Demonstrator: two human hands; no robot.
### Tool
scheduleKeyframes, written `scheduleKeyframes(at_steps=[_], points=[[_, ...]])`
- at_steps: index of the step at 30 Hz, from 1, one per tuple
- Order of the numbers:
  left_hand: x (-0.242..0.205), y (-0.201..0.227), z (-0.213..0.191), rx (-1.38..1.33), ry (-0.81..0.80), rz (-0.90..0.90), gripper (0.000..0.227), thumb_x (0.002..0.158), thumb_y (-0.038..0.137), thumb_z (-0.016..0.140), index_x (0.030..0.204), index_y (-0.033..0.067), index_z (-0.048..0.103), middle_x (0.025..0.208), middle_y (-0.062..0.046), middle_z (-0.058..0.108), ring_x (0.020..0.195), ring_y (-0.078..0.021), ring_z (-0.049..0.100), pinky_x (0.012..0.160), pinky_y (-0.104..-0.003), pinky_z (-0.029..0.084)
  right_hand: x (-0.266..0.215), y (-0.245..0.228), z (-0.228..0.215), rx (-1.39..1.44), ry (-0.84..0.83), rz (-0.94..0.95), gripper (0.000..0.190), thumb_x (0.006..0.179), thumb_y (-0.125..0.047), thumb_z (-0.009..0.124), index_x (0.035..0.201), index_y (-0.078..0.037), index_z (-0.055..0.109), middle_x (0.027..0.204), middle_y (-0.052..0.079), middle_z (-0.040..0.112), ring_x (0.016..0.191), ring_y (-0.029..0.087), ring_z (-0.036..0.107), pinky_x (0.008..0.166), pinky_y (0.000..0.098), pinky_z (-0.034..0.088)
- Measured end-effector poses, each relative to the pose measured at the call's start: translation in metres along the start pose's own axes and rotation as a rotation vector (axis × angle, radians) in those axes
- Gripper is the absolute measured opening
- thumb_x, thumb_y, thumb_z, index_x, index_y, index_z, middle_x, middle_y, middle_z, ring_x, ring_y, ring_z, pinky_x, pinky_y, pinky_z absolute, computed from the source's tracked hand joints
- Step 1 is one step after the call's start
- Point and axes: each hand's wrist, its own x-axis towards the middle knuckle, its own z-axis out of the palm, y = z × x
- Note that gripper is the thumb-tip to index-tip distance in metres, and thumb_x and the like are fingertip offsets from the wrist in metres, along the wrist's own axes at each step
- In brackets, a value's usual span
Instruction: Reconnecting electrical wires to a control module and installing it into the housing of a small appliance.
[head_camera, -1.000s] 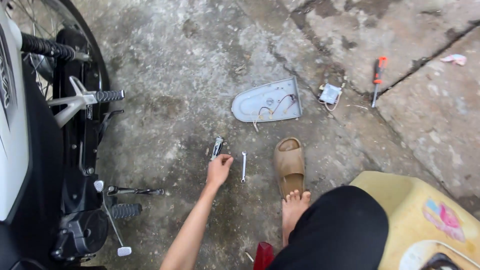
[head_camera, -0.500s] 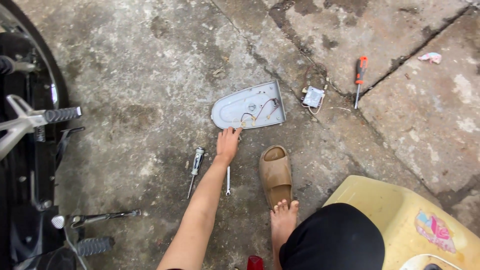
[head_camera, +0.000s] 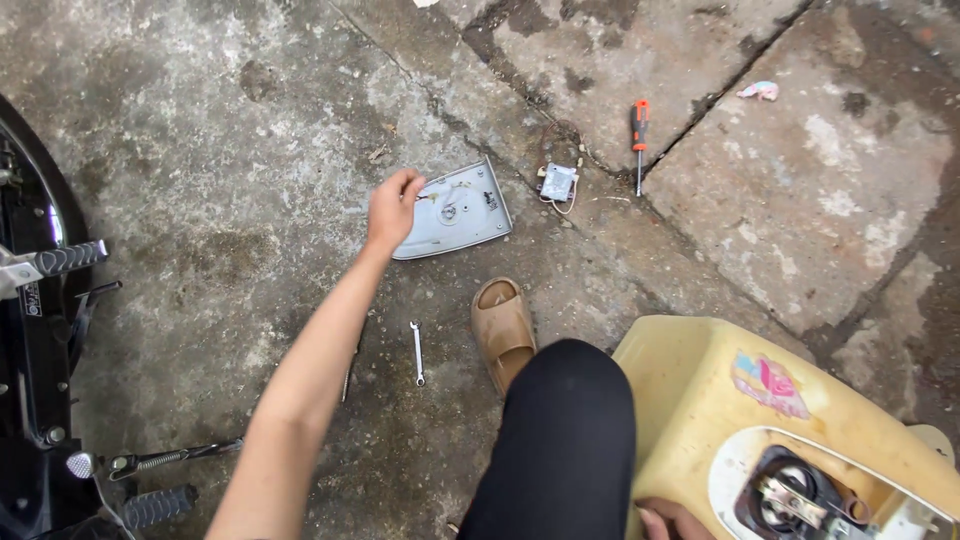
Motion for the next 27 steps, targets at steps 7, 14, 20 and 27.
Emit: scheduleKeyframes(at_steps=[7,14,20,27], points=[[-0.018,0.201,-0.095,-0.217,-0.065,-0.161,0.017,0.108,0.021,0.053,0.099,0.0127,0.066,0.094,-0.006,0.08,0.077,-0.0117,0.074,0.067,-0.029,0.056,0.023,-0.087,-0.061,0.481,-0.13,0.262,0.016,0.089,-0.011,0.075,0.091,0.003,0.084,0.058,0.014,0.071,0.053,0.018,0.057,0.058,0.027,0.049],[-0.104,0.398,-0.108,-0.684,-0.51,-0.256,0.028,0.102,0.032,0.057,0.115,0.0085,0.063,0.103,-0.012,0.077,0.087,-0.0207,0.077,0.069,-0.026,0.06,0.031,-0.104,-0.17,0.593,-0.191,0.227,0.034,0.095,-0.017,0.062,0.123,-0.001,0.069,0.105,0.014,0.079,0.098,0.02,0.071,0.081,0.0337,0.055],[-0.168,0.487,-0.01,-0.833,-0.886,-0.368,0.029,0.103,0.028,0.059,0.117,0.0046,0.068,0.098,-0.014,0.077,0.08,-0.0245,0.076,0.066,-0.028,0.059,0.022,-0.127,-0.25,1.225,-0.107,0.338,0.094,0.077,-0.063,0.043,0.153,-0.009,0.037,0.15,0.023,0.055,0.131,0.04,0.06,0.103,0.0574,0.054],[-0.249,0.464,0.125,-0.634,-0.993,-0.44,0.043,0.103,0.041,0.056,0.131,0.0097,0.063,0.105,-0.007,0.078,0.091,-0.0155,0.075,0.066,-0.023,0.049,0.001,-0.088,-0.24,1.154,-0.032,0.715,0.053,0.104,-0.016,0.052,0.15,0.009,0.041,0.108,0.017,0.067,0.091,0.026,0.073,0.089,0.0452,0.061]])
